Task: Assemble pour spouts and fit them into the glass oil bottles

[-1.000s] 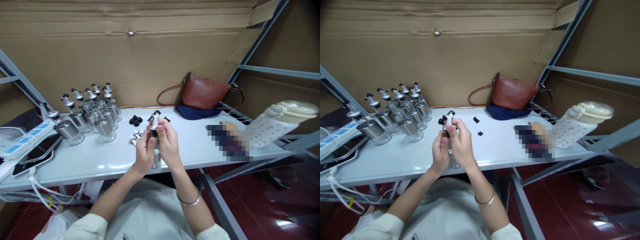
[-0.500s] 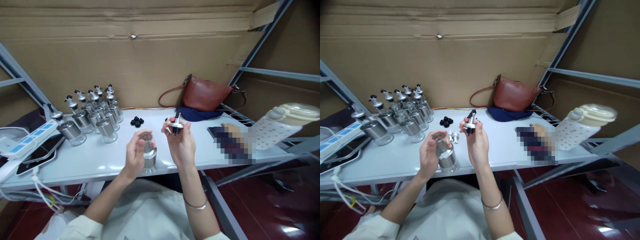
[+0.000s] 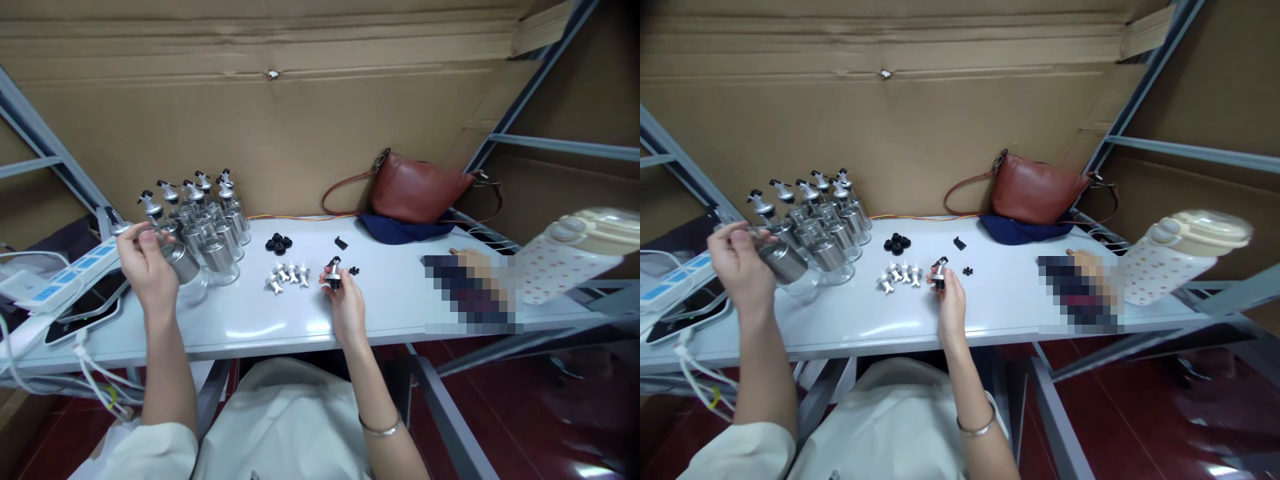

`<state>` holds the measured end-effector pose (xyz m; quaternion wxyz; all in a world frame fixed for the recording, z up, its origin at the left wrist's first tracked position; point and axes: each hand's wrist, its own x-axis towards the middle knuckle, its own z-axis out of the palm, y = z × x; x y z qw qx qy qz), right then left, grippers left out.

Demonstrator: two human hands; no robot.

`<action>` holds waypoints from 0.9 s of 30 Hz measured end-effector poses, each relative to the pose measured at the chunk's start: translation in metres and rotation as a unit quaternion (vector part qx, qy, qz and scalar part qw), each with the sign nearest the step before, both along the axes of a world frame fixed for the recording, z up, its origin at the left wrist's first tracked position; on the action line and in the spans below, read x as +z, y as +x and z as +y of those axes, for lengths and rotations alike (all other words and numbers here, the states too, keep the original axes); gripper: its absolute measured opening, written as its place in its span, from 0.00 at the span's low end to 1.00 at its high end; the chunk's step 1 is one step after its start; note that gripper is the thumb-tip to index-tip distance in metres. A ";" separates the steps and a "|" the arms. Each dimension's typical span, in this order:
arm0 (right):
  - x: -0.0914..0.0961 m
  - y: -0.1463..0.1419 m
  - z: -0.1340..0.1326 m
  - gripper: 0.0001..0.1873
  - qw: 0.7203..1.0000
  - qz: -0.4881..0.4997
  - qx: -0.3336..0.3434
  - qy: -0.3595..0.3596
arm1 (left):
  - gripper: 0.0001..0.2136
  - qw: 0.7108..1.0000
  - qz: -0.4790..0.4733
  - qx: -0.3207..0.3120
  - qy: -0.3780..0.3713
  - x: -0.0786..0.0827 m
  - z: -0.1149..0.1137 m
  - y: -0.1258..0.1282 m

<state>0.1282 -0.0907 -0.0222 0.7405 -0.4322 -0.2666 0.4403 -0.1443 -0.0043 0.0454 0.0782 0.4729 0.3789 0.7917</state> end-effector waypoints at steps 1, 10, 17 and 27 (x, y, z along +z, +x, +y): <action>-0.001 0.000 0.000 0.23 1.000 0.002 0.002 -0.003 | 0.11 1.000 -0.002 0.010 -0.009 -0.005 0.007 -0.005; -0.003 0.001 -0.001 0.22 1.000 -0.019 0.004 -0.001 | 0.05 0.983 0.075 0.080 -0.145 -0.023 0.027 -0.024; -0.009 0.002 -0.002 0.15 0.999 -0.029 0.032 0.009 | 0.14 0.928 0.252 0.188 -0.202 -0.020 0.012 -0.006; -0.007 0.001 -0.004 0.14 0.999 -0.019 0.041 0.012 | 0.19 0.969 0.178 0.079 0.151 -0.003 -0.035 0.068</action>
